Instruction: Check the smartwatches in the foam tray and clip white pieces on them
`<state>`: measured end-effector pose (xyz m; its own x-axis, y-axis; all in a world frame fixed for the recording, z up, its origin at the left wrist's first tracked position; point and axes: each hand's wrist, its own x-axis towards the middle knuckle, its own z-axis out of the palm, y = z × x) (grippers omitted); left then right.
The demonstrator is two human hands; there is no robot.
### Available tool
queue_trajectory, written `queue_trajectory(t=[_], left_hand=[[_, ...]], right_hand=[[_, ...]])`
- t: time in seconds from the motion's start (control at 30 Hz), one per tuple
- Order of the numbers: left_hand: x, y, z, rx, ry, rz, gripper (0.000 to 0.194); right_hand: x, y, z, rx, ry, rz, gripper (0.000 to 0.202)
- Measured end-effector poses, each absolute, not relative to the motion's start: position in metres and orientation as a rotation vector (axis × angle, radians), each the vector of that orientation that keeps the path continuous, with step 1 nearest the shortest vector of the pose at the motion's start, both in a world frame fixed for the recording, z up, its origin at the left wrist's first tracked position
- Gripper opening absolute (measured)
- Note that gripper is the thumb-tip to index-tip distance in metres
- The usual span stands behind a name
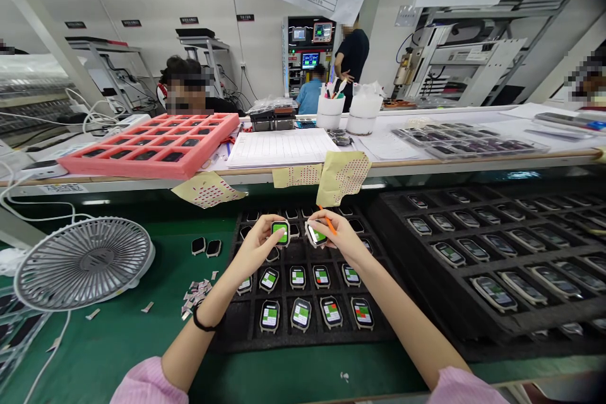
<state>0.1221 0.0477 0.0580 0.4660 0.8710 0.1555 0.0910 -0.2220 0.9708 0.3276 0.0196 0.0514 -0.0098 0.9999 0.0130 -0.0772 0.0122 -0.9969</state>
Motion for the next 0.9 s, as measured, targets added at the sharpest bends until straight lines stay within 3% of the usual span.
queue_trajectory(t=[0.5,0.73,0.9], left_hand=[[0.1219,0.0496,0.0534,1.618,0.829,0.94,0.034],[0.1225,0.0506,0.0532,1.609,0.829,0.934,0.033],[0.1218,0.0489,0.0576,1.608,0.824,0.926,0.036]], right_hand=[[0.3315,0.0179,0.0509,-0.923,-1.416,1.266,0.044],[0.3305,0.0146,0.0542,-0.974,-1.393,1.3,0.035],[0.3292,0.0155,0.0545,-0.97,-1.383,1.294,0.039]])
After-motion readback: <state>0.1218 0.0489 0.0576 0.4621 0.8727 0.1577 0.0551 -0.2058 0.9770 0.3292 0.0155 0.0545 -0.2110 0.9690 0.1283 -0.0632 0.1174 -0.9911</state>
